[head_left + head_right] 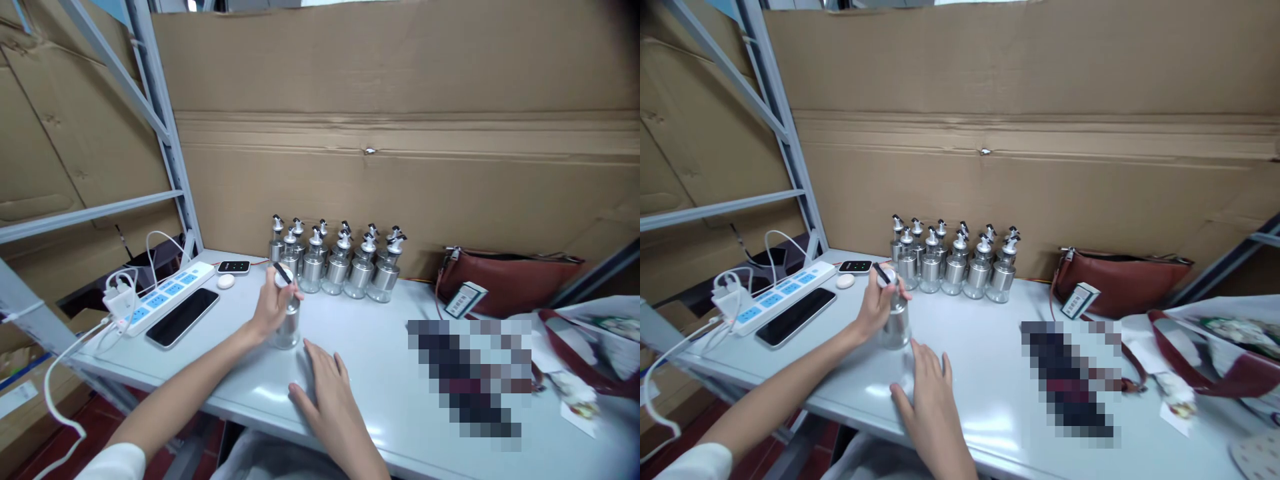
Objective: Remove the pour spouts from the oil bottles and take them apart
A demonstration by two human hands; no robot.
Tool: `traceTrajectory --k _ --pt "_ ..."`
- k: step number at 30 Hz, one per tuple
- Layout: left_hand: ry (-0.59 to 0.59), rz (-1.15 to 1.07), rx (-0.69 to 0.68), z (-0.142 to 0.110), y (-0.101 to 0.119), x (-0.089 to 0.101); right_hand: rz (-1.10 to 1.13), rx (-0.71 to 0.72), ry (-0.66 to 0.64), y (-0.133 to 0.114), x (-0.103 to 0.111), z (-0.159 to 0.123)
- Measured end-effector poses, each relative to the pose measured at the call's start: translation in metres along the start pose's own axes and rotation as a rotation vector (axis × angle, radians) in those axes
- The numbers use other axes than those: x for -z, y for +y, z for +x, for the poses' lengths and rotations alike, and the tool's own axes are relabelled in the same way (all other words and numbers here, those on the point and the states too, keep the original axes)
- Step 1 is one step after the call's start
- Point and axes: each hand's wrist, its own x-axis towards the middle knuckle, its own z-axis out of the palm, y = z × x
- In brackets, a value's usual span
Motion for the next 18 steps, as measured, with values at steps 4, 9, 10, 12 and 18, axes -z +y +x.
traceTrajectory --k 4,9,10,12,18 --pt "0.184 0.136 0.0 0.033 -0.031 0.027 -0.042 -0.01 -0.062 -0.002 0.004 -0.001" --pt "0.291 0.298 0.0 0.069 -0.068 0.043 -0.073 0.016 -0.052 -0.002 0.003 0.0" --pt "0.301 0.313 0.003 0.074 -0.073 0.044 -0.078 0.027 -0.041 -0.001 0.002 -0.001" --pt "0.307 0.338 0.01 0.082 -0.081 0.045 -0.086 0.048 -0.024 0.0 0.001 -0.001" --pt "0.297 0.388 -0.008 0.093 -0.093 0.05 -0.1 0.087 0.006 0.001 0.0 -0.001"
